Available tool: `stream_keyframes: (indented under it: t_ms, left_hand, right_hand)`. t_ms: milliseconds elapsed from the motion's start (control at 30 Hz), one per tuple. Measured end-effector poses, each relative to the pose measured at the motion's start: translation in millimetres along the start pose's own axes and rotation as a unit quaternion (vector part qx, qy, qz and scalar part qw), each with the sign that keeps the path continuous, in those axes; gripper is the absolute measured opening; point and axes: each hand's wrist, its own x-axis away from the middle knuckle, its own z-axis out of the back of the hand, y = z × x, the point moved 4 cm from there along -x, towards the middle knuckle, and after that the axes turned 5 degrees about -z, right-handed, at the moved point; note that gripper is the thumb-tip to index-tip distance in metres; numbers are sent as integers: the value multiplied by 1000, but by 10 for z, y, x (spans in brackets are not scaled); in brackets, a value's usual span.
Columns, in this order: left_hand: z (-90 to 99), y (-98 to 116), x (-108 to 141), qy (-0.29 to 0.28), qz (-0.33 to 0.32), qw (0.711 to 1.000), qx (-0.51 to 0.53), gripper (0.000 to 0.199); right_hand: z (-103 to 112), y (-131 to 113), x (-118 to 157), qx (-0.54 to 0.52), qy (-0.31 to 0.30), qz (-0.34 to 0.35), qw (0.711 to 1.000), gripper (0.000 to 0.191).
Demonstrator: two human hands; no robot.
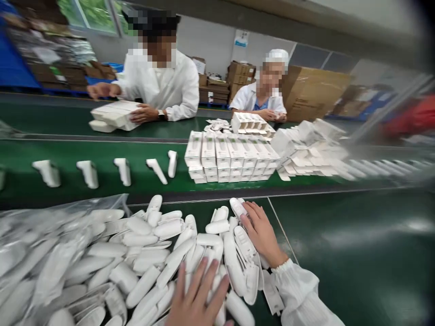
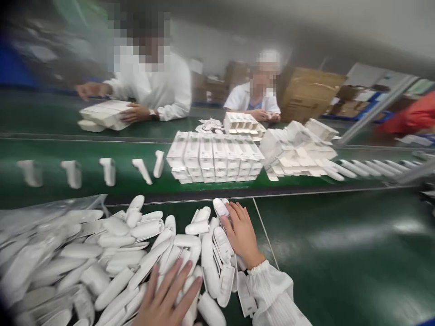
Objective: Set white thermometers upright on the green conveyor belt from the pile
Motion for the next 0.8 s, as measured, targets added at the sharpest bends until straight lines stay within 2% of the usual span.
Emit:
stream_keyframes:
  t_ms: [67, 133, 167, 200, 267, 333, 367, 433, 467, 500, 533, 600, 667, 700, 767, 800]
  left_hand:
    - [72, -45, -249, -34, 46, 998, 38, 45]
    - [195, -80, -354, -35, 63, 994, 86, 43]
    - [271, -123, -326, -22, 82, 992, 97, 42]
    - [345, -199, -234, -10, 130, 986, 101, 40]
    - [489, -417, 125, 5, 292, 953, 74, 34]
    - [628, -642, 630, -19, 486, 874, -3, 26]
    - [702, -724, 844, -32, 536, 842, -55, 27]
    - [820, -850, 1115, -63, 564, 809, -150, 37]
    - [867, -896, 1183, -71, 571, 795, -192, 42]
    - [903, -925, 1212, -72, 575, 784, -225, 46]
    - [927, -936, 1216, -66, 579, 774, -246, 49]
    - [920, -917, 1181, -50, 580, 777, -241, 52]
    - [863, -873, 1154, -44, 573, 791, -209, 55]
    - [836, -857, 1167, -44, 580, 789, -197, 58]
    - [819, -855, 1262, -38, 628, 757, -176, 64]
    - [833, -868, 1334, -26, 662, 731, -162, 66]
  right_hand:
    - [-39, -112, 9, -51, -9, 24, 998, 46]
    - [27, -129, 66, -95, -8, 40, 995, 44]
    - [89, -107, 76, -102, 1, 30, 994, 42]
    - [154, -93, 61, -99, 13, 17, 995, 40]
    - [203, -226, -29, -89, -11, 34, 995, 35]
    - [98, -717, -90, -132, -100, 160, 973, 33]
    - [-1, -1080, -70, -161, -150, 250, 943, 34]
    - [-290, -1894, 59, -209, -249, 426, 844, 38]
    - [-470, -2276, 118, -220, -279, 480, 802, 40]
    - [-655, -2622, 151, -233, -282, 513, 776, 40]
    - [-843, -2922, 159, -238, -268, 531, 768, 39]
    - [-1198, -3380, 148, -212, -245, 553, 767, 38]
    - [-1428, -3670, 62, -206, -211, 525, 799, 38]
    - [-1492, -3772, 0, -221, -204, 496, 814, 38]
    - [-1559, -3919, -160, -312, -240, 393, 831, 31]
    - [-1585, -3975, -243, -368, -271, 327, 827, 25]
